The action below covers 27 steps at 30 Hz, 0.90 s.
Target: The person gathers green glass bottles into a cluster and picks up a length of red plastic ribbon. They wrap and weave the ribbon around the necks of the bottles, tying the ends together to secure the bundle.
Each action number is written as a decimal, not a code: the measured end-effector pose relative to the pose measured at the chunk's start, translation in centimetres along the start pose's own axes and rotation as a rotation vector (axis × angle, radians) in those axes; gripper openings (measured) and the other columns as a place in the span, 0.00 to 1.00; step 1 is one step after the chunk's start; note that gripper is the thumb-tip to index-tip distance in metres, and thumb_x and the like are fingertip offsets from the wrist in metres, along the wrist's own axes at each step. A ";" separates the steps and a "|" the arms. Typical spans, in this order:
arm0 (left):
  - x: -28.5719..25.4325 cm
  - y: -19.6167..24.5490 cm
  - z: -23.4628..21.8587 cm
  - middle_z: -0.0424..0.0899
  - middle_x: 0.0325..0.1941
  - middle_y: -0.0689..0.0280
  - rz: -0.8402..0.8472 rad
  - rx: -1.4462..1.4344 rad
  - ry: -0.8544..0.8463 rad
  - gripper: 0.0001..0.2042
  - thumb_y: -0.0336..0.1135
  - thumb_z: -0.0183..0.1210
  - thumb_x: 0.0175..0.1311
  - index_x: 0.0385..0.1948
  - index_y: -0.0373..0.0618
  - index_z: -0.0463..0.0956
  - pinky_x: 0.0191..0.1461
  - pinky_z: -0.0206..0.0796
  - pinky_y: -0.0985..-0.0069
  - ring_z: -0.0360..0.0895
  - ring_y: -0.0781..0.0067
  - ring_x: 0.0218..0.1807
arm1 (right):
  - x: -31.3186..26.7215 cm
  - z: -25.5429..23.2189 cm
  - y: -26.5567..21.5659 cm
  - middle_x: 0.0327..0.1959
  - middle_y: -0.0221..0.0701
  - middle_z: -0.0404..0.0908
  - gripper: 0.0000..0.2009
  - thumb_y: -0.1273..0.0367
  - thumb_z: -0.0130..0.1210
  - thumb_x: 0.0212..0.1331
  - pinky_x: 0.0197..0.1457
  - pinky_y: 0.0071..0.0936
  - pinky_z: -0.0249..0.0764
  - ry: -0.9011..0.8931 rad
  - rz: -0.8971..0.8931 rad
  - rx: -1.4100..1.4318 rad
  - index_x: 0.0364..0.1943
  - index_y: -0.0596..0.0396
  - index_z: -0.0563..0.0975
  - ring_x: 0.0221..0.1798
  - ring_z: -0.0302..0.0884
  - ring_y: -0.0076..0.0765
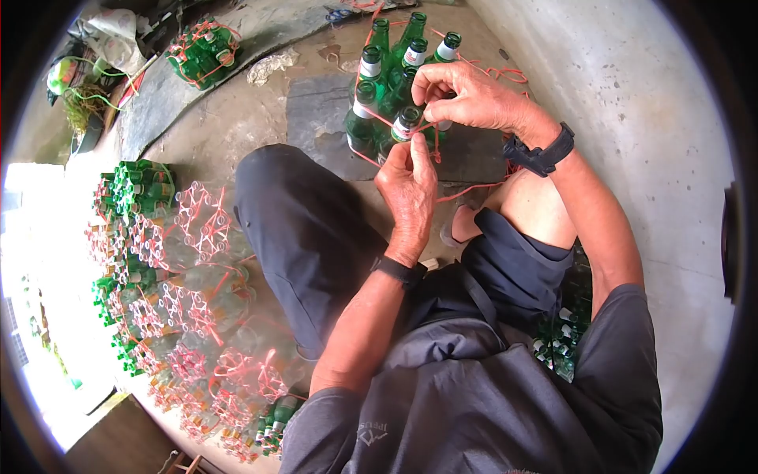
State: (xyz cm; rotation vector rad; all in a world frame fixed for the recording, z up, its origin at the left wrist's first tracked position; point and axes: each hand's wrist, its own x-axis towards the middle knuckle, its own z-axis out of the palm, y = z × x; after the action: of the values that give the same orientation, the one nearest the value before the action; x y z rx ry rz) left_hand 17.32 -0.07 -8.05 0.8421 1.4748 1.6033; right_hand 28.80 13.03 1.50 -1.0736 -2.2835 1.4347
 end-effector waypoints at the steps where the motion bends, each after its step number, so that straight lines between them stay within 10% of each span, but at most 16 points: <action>1: 0.0 0.0 0.1 0.84 0.23 0.67 -0.014 -0.018 -0.005 0.15 0.37 0.60 0.75 0.32 0.33 0.81 0.33 0.69 0.78 0.74 0.85 0.28 | 0.0 -0.1 0.1 0.32 0.24 0.78 0.08 0.75 0.58 0.57 0.43 0.23 0.75 -0.003 0.002 -0.001 0.40 0.59 0.78 0.36 0.75 0.19; 7: 0.0 0.2 0.2 0.82 0.25 0.69 -0.012 -0.055 -0.037 0.15 0.38 0.59 0.76 0.33 0.33 0.81 0.33 0.68 0.79 0.73 0.86 0.28 | -0.1 0.0 -1.2 0.26 0.24 0.75 0.08 0.77 0.60 0.52 0.37 0.26 0.71 -0.033 -0.031 -0.228 0.36 0.58 0.76 0.32 0.72 0.19; 10: 0.0 0.2 0.2 0.81 0.24 0.70 0.001 -0.038 -0.045 0.16 0.39 0.58 0.77 0.32 0.34 0.80 0.33 0.67 0.79 0.72 0.85 0.28 | -0.1 0.6 -1.3 0.24 0.28 0.75 0.06 0.77 0.60 0.51 0.41 0.32 0.71 0.111 -0.087 -0.504 0.33 0.57 0.75 0.32 0.74 0.27; 12: -0.1 0.1 0.2 0.81 0.24 0.70 -0.002 -0.034 -0.053 0.16 0.39 0.57 0.77 0.31 0.34 0.79 0.33 0.67 0.79 0.72 0.85 0.29 | 0.0 0.7 -0.6 0.24 0.40 0.79 0.02 0.77 0.55 0.50 0.45 0.44 0.71 0.277 -0.474 -0.843 0.27 0.57 0.78 0.31 0.78 0.51; 16: -0.2 -0.3 0.4 0.79 0.23 0.70 0.004 -0.035 -0.049 0.17 0.40 0.56 0.78 0.30 0.34 0.79 0.33 0.67 0.77 0.70 0.85 0.28 | 0.0 0.6 -0.3 0.26 0.39 0.82 0.02 0.75 0.55 0.52 0.51 0.45 0.70 0.320 -0.449 -0.884 0.26 0.55 0.79 0.30 0.79 0.52; 19: -0.3 -0.8 0.4 0.78 0.23 0.70 -0.013 -0.053 -0.061 0.18 0.40 0.56 0.78 0.30 0.34 0.79 0.33 0.66 0.77 0.70 0.85 0.28 | 0.2 0.3 -0.5 0.29 0.37 0.84 0.03 0.74 0.55 0.55 0.47 0.41 0.74 0.319 -0.334 -0.792 0.29 0.55 0.80 0.29 0.82 0.45; 21: -0.3 -0.8 0.5 0.78 0.22 0.70 -0.026 -0.053 -0.063 0.18 0.40 0.55 0.78 0.30 0.34 0.78 0.33 0.66 0.77 0.69 0.85 0.28 | 0.3 0.0 -1.0 0.27 0.24 0.79 0.05 0.71 0.56 0.65 0.39 0.27 0.73 0.211 0.117 -0.196 0.33 0.56 0.80 0.30 0.76 0.22; 27: -0.3 -0.3 0.4 0.76 0.21 0.70 0.024 -0.060 -0.039 0.18 0.41 0.54 0.79 0.30 0.34 0.78 0.32 0.65 0.77 0.68 0.84 0.28 | 0.8 -0.6 1.0 0.26 0.20 0.77 0.07 0.68 0.56 0.67 0.24 0.18 0.64 0.202 -0.041 -0.018 0.35 0.57 0.80 0.22 0.67 0.14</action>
State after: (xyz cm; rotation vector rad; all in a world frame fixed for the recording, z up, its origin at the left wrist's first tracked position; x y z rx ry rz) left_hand 17.84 -0.11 -8.27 0.8553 1.3877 1.6310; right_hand 29.07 14.23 0.84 -1.1147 -2.1671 1.2322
